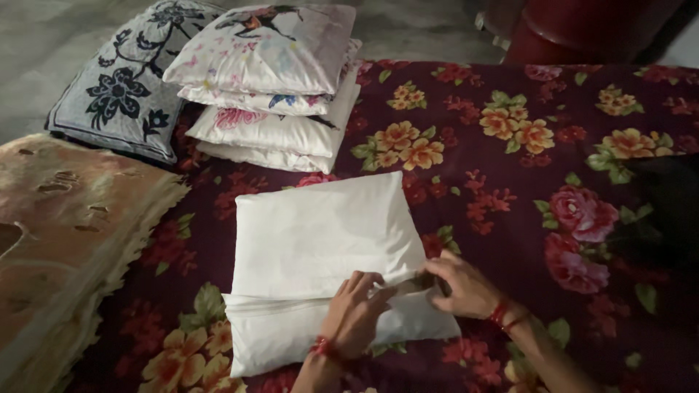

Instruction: The person folds a white pillowcase, smooths it, and places it on a stack of pillows. The person then folds a black pillowcase and places it on the bed. The person handles multiple pillows and pillowcases throughout the video.

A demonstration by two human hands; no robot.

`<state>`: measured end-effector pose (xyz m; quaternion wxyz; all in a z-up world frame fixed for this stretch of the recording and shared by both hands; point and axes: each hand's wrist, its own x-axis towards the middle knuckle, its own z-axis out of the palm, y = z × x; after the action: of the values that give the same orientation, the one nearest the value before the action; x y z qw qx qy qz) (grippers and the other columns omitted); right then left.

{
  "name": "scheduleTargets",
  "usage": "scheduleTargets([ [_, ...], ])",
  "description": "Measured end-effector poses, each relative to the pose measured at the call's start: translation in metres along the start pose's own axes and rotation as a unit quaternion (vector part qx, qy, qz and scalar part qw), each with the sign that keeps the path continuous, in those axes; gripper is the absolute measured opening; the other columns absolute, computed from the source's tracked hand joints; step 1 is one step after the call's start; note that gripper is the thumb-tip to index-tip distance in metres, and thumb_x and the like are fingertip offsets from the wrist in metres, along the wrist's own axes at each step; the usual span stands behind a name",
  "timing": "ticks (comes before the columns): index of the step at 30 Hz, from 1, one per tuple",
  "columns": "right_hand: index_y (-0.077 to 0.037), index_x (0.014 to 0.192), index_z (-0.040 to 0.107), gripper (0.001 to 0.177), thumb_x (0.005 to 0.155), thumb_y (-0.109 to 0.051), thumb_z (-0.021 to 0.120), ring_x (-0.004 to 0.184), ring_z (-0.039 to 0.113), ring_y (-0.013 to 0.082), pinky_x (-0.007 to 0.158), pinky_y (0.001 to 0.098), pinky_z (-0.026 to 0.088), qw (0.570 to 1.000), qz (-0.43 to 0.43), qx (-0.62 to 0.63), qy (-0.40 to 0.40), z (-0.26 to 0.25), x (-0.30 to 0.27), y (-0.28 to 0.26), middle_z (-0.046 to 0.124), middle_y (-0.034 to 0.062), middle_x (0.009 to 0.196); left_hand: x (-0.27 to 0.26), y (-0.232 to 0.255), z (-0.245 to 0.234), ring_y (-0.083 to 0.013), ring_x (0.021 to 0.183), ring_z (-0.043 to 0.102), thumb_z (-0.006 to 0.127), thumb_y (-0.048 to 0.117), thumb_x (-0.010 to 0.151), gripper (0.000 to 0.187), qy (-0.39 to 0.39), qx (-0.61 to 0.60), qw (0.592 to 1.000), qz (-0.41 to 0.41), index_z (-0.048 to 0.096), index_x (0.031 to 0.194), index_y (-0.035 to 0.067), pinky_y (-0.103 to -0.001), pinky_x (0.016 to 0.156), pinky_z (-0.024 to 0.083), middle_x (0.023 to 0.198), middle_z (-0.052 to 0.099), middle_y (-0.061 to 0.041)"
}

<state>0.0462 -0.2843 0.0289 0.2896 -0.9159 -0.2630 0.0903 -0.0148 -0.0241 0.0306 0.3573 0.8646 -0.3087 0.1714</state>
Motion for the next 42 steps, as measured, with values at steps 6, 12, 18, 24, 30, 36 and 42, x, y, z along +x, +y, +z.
scheduleTargets([
  [6, -0.003, 0.094, 0.075, 0.026, 0.068, -0.010, 0.074, 0.105, 0.057, 0.0259, 0.090, 0.0382, 0.053, 0.996, -0.065, -0.062, 0.020, 0.007, -0.003, -0.022, 0.066, 0.0085, 0.109, 0.012, 0.009, 0.015, -0.0300, 0.104, 0.054, 0.080, 0.012, 0.073, 0.019, -0.059, 0.025, 0.991, -0.117, 0.072, 0.090, 0.007, -0.044, 0.088, 0.046, 0.107, 0.058, -0.011],
  [12, -0.003, 0.118, 0.070, 0.056, 0.062, -0.005, 0.071, 0.116, 0.058, 0.0303, 0.099, 0.0397, 0.048, 0.998, -0.042, -0.042, -0.007, 0.011, 0.001, -0.017, 0.065, 0.0129, 0.119, 0.022, 0.012, 0.024, -0.0257, 0.111, 0.056, 0.068, 0.000, 0.068, 0.040, -0.155, 0.160, 0.975, -0.009, 0.068, 0.107, 0.008, -0.038, 0.093, 0.044, 0.107, 0.061, -0.006],
  [18, -0.014, 0.131, 0.069, 0.066, 0.064, -0.012, 0.073, 0.113, 0.059, 0.0333, 0.104, 0.0442, 0.045, 0.983, -0.005, -0.168, -0.075, 0.033, 0.019, 0.026, 0.067, 0.0114, 0.110, 0.031, 0.020, 0.042, -0.0300, 0.106, 0.054, 0.067, 0.024, 0.096, 0.032, -0.208, 0.118, 0.956, -0.170, 0.063, 0.124, 0.009, -0.046, 0.093, 0.038, 0.103, 0.073, -0.008],
  [24, -0.013, 0.111, 0.075, 0.032, 0.080, -0.005, 0.075, 0.100, 0.070, 0.0179, 0.091, 0.0332, 0.057, 0.977, -0.018, 0.208, 0.028, 0.030, 0.018, 0.052, 0.072, 0.0048, 0.107, 0.053, 0.018, 0.038, -0.0271, 0.105, 0.059, 0.075, 0.015, 0.085, 0.019, -0.162, 0.054, 0.946, -0.275, 0.075, 0.104, 0.014, -0.040, 0.095, 0.045, 0.104, 0.076, -0.004],
  [30, -0.009, 0.099, 0.075, 0.021, 0.079, 0.000, 0.076, 0.084, 0.065, 0.0172, 0.075, 0.0291, 0.056, 0.963, 0.094, 0.046, 0.250, 0.012, -0.003, 0.024, 0.068, 0.0038, 0.095, 0.036, 0.010, 0.004, -0.0302, 0.098, 0.060, 0.075, -0.003, 0.072, 0.027, 0.134, 0.072, 0.981, -0.123, 0.075, 0.097, 0.009, -0.041, 0.087, 0.050, 0.098, 0.072, -0.007],
  [36, -0.010, 0.094, 0.077, 0.030, 0.075, 0.009, 0.066, 0.094, 0.073, 0.0116, 0.084, 0.0266, 0.063, 0.978, -0.059, 0.160, 0.122, 0.028, -0.014, 0.011, 0.073, 0.0021, 0.103, 0.016, -0.010, -0.011, -0.0284, 0.094, 0.060, 0.080, 0.013, 0.081, 0.015, 0.078, 0.066, 0.989, -0.106, 0.077, 0.095, 0.013, -0.041, 0.081, 0.052, 0.095, 0.071, -0.005],
  [42, -0.004, 0.102, 0.073, 0.038, 0.069, 0.013, 0.064, 0.100, 0.072, 0.0180, 0.087, 0.0343, 0.055, 0.956, 0.016, 0.180, 0.231, 0.051, -0.012, 0.007, 0.074, 0.0053, 0.106, 0.001, -0.010, -0.006, -0.0295, 0.093, 0.060, 0.080, 0.015, 0.078, 0.019, 0.034, 0.034, 0.991, -0.127, 0.078, 0.096, 0.011, -0.042, 0.080, 0.052, 0.095, 0.068, -0.008],
])
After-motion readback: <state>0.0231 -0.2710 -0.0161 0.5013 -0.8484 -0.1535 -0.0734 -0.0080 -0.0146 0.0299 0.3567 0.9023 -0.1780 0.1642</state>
